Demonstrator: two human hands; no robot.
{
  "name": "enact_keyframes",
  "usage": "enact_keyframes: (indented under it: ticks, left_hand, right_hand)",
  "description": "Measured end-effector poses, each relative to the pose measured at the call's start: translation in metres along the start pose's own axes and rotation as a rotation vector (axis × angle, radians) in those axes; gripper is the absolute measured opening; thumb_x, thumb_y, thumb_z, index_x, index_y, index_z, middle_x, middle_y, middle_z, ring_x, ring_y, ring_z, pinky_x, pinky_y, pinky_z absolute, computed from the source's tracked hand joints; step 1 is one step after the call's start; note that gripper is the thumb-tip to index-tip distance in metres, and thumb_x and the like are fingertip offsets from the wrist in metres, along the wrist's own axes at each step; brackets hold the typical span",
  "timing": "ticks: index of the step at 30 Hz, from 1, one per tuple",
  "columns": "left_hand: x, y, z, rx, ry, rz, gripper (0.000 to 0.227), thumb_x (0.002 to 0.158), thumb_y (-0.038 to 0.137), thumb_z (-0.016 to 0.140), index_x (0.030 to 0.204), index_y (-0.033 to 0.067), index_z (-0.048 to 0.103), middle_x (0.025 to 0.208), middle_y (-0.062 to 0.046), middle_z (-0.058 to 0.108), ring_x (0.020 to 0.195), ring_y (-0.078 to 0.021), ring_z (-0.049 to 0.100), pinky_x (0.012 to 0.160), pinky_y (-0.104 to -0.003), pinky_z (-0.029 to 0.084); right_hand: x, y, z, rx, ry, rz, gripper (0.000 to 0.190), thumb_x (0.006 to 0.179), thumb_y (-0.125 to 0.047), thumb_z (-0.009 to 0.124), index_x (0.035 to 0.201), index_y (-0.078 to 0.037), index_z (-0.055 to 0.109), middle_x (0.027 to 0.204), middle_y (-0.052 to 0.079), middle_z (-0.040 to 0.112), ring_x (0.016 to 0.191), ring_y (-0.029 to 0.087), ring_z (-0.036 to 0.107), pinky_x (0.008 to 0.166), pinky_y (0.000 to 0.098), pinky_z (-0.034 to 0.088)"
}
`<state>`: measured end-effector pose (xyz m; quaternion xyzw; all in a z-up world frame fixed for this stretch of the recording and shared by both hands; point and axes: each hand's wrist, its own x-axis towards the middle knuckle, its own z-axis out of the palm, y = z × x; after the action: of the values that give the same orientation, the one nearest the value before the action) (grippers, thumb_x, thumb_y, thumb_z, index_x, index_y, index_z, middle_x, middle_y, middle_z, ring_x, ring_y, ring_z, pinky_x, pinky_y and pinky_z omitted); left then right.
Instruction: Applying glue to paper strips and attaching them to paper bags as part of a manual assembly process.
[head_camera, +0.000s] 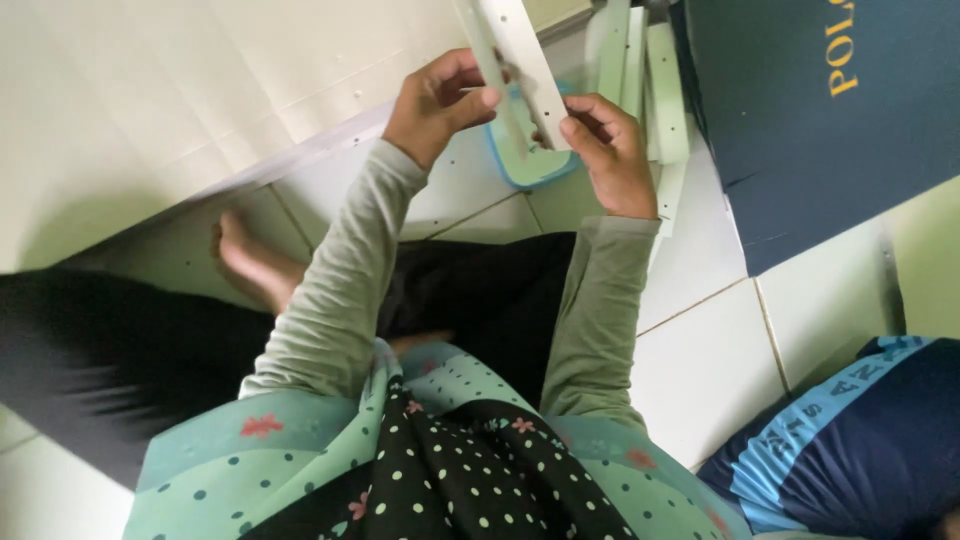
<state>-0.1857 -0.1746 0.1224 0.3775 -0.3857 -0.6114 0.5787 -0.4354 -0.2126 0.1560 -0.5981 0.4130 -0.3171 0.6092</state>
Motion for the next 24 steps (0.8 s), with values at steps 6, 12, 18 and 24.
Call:
enact_keyframes:
  ticks: [6,12,18,24]
  left_hand:
    - [-0.14,0.039,-0.088,-0.135,0.246,-0.048,0.053,0.095,0.01,0.075,0.144,0.0093,0.054,0.131,-0.013,0.07,0.112,-0.0223,0.072,0.097,-0.034,0.065]
    - [-0.192,0.017,-0.1,-0.38,0.093,0.023,0.057,0.097,-0.007,0.068,0.148,0.0092,0.05,0.146,-0.016,0.061,0.125,-0.0299,0.068,0.105,-0.039,0.063]
    - [-0.197,-0.024,-0.072,-0.425,0.11,-0.078,0.055,0.095,-0.01,0.067,0.141,0.0133,0.05,0.15,-0.012,0.057,0.13,-0.0292,0.063,0.101,-0.039,0.064]
    - [-0.198,-0.045,-0.058,-0.362,0.186,-0.132,0.055,0.094,-0.013,0.063,0.139,0.0142,0.048,0.146,-0.014,0.059,0.124,-0.029,0.066,0.096,-0.035,0.066]
  right_hand:
    - [-0.012,-0.017,0.043,-0.268,-0.352,0.011,0.029,0.105,-0.007,0.056,0.131,0.006,0.062,0.104,0.014,0.072,0.089,0.018,0.069,0.08,0.0229,0.05]
    - [-0.013,0.017,0.046,-0.486,0.096,-0.333,0.031,0.102,-0.002,0.067,0.131,0.007,0.064,0.111,0.018,0.07,0.091,0.022,0.066,0.085,0.0333,0.059]
    - [-0.007,0.148,-0.077,-0.647,0.623,-0.114,0.044,0.091,-0.027,0.081,0.123,-0.002,0.066,0.101,0.009,0.066,0.083,0.016,0.057,0.072,0.027,0.055]
    - [-0.01,0.087,-0.022,-0.231,0.574,0.231,0.024,0.088,-0.021,0.081,0.106,-0.006,0.075,0.085,0.002,0.073,0.056,0.005,0.061,0.048,0.0184,0.051]
